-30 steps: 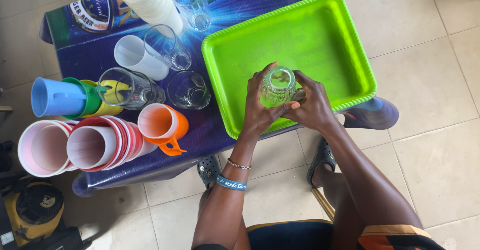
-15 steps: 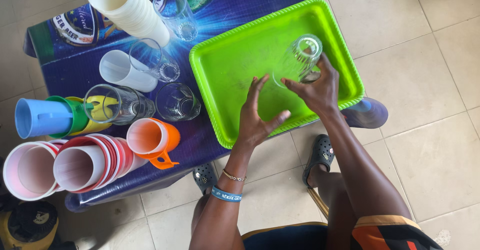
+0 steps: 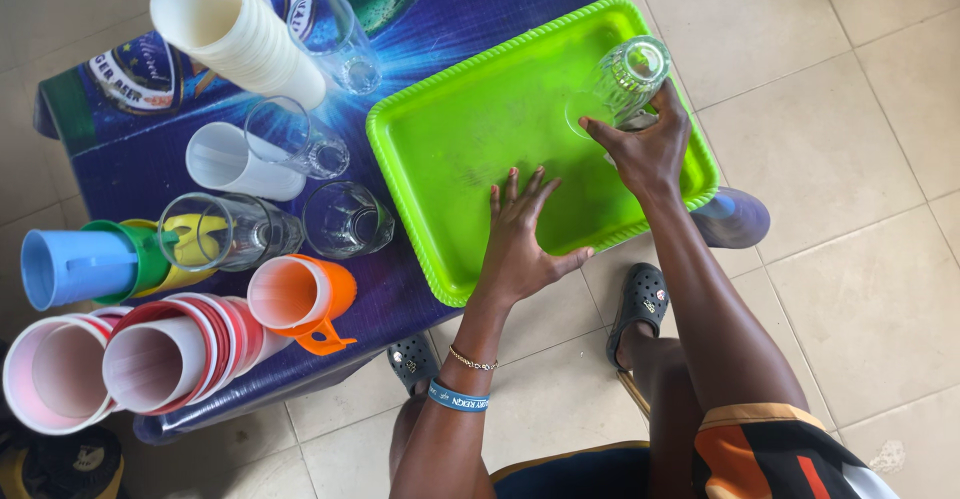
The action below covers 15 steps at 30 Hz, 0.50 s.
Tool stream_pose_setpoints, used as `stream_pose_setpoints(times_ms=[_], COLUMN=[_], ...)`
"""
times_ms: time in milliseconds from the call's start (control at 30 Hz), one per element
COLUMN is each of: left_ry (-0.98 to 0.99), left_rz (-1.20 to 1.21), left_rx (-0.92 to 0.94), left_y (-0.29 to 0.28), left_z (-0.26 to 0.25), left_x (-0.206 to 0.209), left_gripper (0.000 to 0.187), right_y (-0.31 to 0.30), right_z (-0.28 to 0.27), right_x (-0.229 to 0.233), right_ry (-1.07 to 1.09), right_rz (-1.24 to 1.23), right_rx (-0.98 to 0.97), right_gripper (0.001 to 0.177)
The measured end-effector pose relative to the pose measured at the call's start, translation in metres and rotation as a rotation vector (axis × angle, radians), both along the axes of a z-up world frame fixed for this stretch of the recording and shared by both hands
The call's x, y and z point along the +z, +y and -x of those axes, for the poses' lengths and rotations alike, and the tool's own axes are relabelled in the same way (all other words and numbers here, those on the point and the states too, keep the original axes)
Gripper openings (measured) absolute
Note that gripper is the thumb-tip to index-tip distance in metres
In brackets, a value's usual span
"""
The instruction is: The person picks up and wipes several glasses with a cloth, placing each one upside down on a tray.
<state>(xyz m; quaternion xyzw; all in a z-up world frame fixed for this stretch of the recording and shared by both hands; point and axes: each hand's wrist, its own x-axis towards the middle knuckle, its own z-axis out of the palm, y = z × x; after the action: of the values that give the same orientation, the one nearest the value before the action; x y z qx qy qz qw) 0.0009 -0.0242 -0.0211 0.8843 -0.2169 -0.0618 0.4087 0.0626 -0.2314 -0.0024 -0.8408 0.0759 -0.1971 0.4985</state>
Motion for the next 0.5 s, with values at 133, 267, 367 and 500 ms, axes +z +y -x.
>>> stream_pose_setpoints(times_ms=[133,267,367,500], left_ry=[0.015,0.045,0.027,0.07], left_rz=[0.002,-0.014,-0.035,-0.073], left_rx=[0.0,0.053,0.06,0.099], left_y=[-0.002,-0.004,-0.006,-0.008], left_z=[-0.002,-0.003,-0.003,-0.005], left_x=[-0.004,-0.009,-0.006,-0.002], left_gripper=[0.097,0.091,0.089,0.097], right_y=[0.0,0.002,0.0,0.0], right_z=[-0.009,-0.019,-0.029,-0.041], right_x=[0.001,0.001,0.001,-0.004], right_ry=[-0.001,0.012,0.002,0.036], right_rz=[-0.007,0.009,0.082,0.078], right_rx=[-0.058,-0.13,-0.165,-0.202], right_gripper=[0.063,0.066,0.068,0.07])
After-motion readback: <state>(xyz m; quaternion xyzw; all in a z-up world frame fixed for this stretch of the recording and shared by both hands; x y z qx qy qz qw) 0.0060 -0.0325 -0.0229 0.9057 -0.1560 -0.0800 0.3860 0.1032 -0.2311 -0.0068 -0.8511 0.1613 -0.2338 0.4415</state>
